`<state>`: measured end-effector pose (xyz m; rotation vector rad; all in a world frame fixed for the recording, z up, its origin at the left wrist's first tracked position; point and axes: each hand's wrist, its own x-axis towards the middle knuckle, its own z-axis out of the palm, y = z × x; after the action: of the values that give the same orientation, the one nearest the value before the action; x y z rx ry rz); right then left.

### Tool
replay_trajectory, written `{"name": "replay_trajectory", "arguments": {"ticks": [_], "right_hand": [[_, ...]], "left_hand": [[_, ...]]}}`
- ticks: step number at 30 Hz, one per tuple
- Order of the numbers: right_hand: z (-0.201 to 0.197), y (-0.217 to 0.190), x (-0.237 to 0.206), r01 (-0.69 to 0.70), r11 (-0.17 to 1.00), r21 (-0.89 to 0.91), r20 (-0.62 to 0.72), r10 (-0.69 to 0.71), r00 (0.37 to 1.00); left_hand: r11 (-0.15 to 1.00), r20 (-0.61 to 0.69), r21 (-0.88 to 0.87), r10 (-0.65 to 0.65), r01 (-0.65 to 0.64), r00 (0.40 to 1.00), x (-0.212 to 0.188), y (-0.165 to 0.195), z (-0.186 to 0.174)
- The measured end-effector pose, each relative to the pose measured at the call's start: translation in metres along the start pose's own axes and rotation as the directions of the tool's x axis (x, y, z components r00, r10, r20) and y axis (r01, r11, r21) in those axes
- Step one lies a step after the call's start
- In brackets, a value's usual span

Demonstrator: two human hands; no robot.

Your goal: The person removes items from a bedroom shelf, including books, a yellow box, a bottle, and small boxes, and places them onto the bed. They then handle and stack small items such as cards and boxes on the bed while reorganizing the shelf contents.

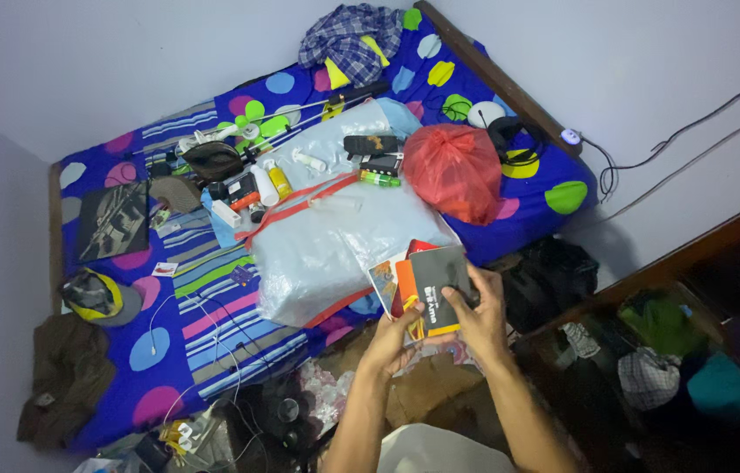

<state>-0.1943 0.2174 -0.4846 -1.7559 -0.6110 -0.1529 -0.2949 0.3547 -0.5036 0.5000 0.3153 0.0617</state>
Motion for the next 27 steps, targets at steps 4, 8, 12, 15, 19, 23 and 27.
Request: {"name": "replay_trajectory", "arguments": {"ticks": [4, 8, 12, 15, 19, 23, 27], "right_hand": [[-0.029, 0.009, 0.016, -0.297, 0.921, 0.252, -0.228, 0.355, 0.907], [-0.067, 0.016, 0.023, -0.302, 0.380, 0.874, 0.091, 0.483, 0.871], [-0.043, 0.024, 0.008, -0.657, 0.556, 0.508, 0.313, 0.592, 0.743], [-0.025, 0.036, 0.001, -0.533, 0.695, 0.484, 0.311, 0.432, 0.846], [-0.049, 0.046, 0.010, -0.508, 0.539, 0.672, 0.221, 0.509, 0.832], [-0.069, 0.034, 0.011, -0.537, 0.186, 0.823, 0.465, 0.323, 0.824], [-0.041, 0.020, 0.005, -0.502, 0.424, 0.754, 0.348, 0.390, 0.853]], "left_hand": [[0.983, -0.133, 0.169, 0.097, -0.074, 0.986, 0.001, 0.001, -0.002], [0.925, -0.154, 0.363, 0.182, -0.115, 0.971, -0.001, 0.006, -0.008], [0.876, -0.108, 0.464, 0.202, -0.131, 0.973, 0.000, 0.001, -0.001], [0.907, -0.092, 0.396, 0.192, -0.141, 0.977, 0.001, 0.000, 0.005], [0.994, -0.201, 0.078, 0.097, -0.083, 0.975, 0.002, 0.007, -0.004], [0.951, -0.138, 0.283, 0.168, -0.124, 0.976, 0.008, 0.000, -0.025], [0.955, 0.018, 0.267, 0.125, -0.126, 0.992, 0.014, -0.016, -0.043]]}}
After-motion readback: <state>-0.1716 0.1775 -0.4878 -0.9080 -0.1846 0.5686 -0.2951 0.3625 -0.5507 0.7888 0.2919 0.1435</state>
